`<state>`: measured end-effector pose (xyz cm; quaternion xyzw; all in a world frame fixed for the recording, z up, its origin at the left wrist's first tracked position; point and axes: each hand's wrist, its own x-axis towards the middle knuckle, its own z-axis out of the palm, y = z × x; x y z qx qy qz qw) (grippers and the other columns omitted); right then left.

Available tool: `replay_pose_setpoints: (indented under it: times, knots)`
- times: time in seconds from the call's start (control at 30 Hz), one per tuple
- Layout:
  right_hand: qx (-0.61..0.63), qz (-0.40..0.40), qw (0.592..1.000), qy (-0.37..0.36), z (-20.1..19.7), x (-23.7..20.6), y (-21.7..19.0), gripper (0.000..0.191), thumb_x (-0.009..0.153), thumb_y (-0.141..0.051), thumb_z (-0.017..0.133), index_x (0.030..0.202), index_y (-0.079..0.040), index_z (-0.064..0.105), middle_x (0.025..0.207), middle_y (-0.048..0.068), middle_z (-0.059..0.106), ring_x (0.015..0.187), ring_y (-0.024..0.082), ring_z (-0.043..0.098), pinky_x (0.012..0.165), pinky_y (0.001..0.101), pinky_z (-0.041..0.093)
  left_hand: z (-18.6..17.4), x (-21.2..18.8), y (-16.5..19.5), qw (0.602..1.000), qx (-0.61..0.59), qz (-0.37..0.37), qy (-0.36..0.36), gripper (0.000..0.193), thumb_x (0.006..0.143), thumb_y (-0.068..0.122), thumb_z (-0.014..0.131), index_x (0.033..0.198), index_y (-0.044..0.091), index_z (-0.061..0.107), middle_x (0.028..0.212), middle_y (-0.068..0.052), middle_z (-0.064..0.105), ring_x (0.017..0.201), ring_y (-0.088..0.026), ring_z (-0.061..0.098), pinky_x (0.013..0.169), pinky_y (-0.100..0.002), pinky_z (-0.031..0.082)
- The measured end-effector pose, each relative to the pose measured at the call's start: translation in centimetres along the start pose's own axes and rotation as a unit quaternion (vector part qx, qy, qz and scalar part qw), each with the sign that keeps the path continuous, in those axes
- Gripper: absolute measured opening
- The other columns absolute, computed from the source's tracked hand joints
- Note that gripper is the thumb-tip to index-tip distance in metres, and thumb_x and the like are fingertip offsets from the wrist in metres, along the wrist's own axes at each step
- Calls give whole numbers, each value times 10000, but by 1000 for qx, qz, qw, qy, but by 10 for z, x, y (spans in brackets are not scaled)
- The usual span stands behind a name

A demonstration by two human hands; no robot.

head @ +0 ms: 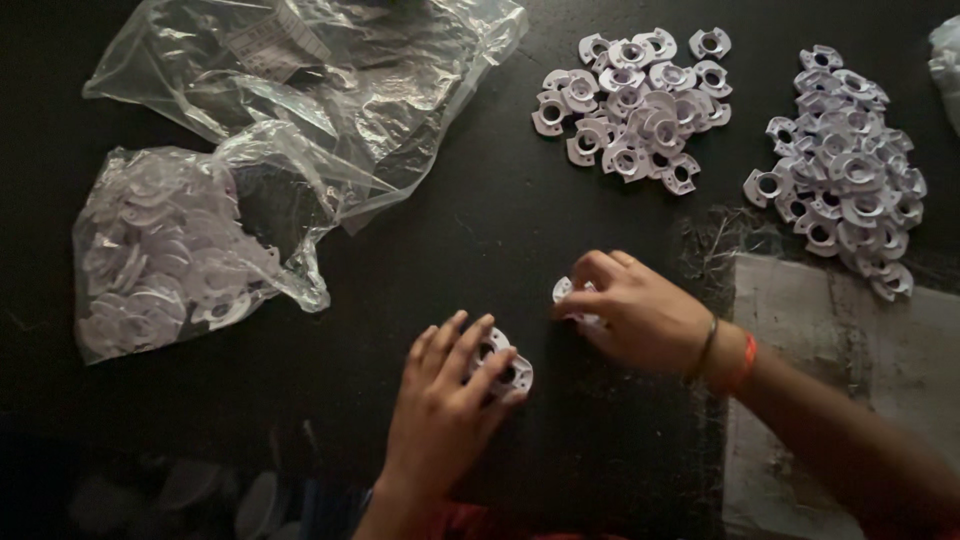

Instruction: The person sits at a dark workbench and assembles white plastic lamp-holder components by hand, snapping pieces together one at a time and placing finished assemblies in piles. They occasionally take parts from plastic bags and move completed pieces aside to keep working.

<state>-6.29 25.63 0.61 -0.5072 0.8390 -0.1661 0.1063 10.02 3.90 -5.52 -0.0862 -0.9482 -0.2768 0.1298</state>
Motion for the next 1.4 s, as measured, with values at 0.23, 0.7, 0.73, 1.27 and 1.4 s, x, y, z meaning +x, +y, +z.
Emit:
replay_pose_setpoints:
  times: [0.23, 0.7, 0.73, 1.27, 1.4]
  knots:
    - [101, 117, 987, -31, 24, -23, 10, 286, 694, -62, 775, 946, -197, 766, 994, 89, 619, 871, 243, 677, 744, 377, 606, -1, 0, -5, 984, -109, -78, 114, 536, 852, 363, 789, 1285, 78, 653, 1455, -183, 573, 1428, -396, 452, 1138, -540, 404]
    - [-183, 25, 943, 276, -84, 23, 47, 221, 1003, -104, 765, 1192, 2, 720, 1209, 255, 708, 846, 251, 742, 689, 343, 640, -7, -1, -12, 953, -182, -172, 168, 281, 994, 106, 623, 1268, 53, 656, 1399, -144, 638, 1345, -325, 596, 1118, -452, 487]
    - [-100, 42, 968, 225, -76, 28, 36, 205, 1019, -135, 750, 1199, -42, 721, 1136, 192, 737, 845, 221, 754, 681, 327, 649, -8, 1, -11, 953, -179, -179, 168, 289, 993, 96, 611, 1276, 56, 649, 1398, -141, 637, 1339, -320, 600, 1116, -447, 489]
    - [123, 49, 991, -5, 6, 0, -19, 180, 825, -100, 710, 1000, -128, 738, 950, 89, 667, 864, 235, 687, 709, 376, 600, 2, 1, -12, 965, -147, -172, 134, 293, 872, 41, 736, 1153, 117, 701, 1192, -104, 664, 1050, -268, 721, 839, -352, 621]
    - [35, 129, 989, 57, -71, 17, 25, 130, 977, -163, 672, 1100, -165, 715, 993, 56, 741, 870, 164, 757, 702, 335, 677, 4, -5, -14, 949, -198, -196, 147, 279, 905, 79, 747, 1172, 152, 713, 1187, -73, 701, 1003, -266, 773, 775, -348, 659]
